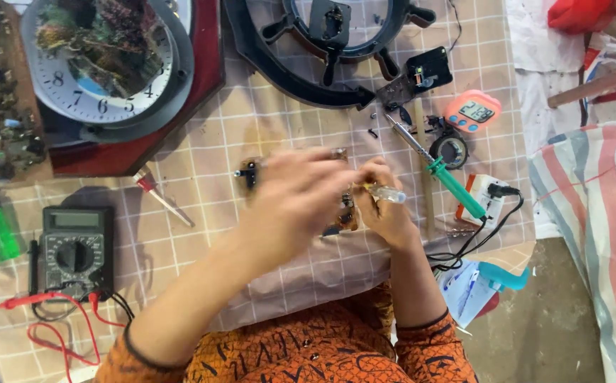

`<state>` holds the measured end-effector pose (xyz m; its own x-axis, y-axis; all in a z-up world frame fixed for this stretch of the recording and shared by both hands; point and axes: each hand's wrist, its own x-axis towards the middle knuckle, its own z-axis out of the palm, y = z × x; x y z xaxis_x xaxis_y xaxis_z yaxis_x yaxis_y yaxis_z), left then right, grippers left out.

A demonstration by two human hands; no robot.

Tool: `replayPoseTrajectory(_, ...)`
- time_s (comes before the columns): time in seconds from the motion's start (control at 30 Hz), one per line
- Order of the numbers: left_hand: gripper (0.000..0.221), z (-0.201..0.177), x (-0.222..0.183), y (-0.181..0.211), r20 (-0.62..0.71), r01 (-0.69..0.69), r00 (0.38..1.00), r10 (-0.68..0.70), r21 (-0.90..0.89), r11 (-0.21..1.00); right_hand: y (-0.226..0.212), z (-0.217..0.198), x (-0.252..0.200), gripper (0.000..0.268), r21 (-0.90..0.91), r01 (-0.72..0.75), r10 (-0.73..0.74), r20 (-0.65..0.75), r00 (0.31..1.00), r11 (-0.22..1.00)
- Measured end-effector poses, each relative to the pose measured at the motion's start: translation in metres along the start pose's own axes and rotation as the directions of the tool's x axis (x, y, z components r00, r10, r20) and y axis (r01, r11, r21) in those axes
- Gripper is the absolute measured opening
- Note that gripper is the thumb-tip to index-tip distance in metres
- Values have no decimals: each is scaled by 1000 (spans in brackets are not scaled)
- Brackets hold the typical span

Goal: Repairing an electronic circuit board by applying flux and soldering components using a soldering iron.

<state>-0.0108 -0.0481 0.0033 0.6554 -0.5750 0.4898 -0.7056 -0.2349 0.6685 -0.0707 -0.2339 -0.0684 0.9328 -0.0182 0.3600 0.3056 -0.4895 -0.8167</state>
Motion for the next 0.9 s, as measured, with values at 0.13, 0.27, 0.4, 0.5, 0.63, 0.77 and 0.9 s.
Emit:
replayPoseTrajectory(0.13, 50, 30, 27, 7, 312, -153, 941, 130, 53, 987, -1, 0, -3, 8, -116, -80, 88, 64, 994, 990)
replayPoseTrajectory(0.27, 29, 52, 39, -8, 355, -156, 913, 199, -147, 977, 5, -7, -12, 16, -406, -281, 364, 142, 920, 869)
replayPoseTrajectory(0.4, 18, 33, 51, -11, 325, -115, 928, 184, -221, 968, 18, 0, -2, 11, -194, 18, -17, 5, 1000, 981)
replayPoseTrajectory(0.5, 21, 36, 47, -20, 293, -56, 948, 127, -238, 970, -13, -9, 13, 21, -126, 79, -91, -96, 991, 989)
replayPoseTrajectory(0.63, 23, 39, 44, -25, 247, -35, 963, 110, -289, 957, -3, -3, 10, 25, -27, 136, -137, -71, 988, 990)
replayPoseTrajectory(0.77, 25, 47, 40, -32, 237, 73, 971, 21, -380, 922, -22, -7, 22, 13, -84, 51, -54, -27, 998, 995)
replayPoseTrajectory(0.9, 33, 43, 48, -33, 253, 31, 965, 63, -348, 937, -19, -9, 23, 11, -7, 94, -94, -139, 986, 996)
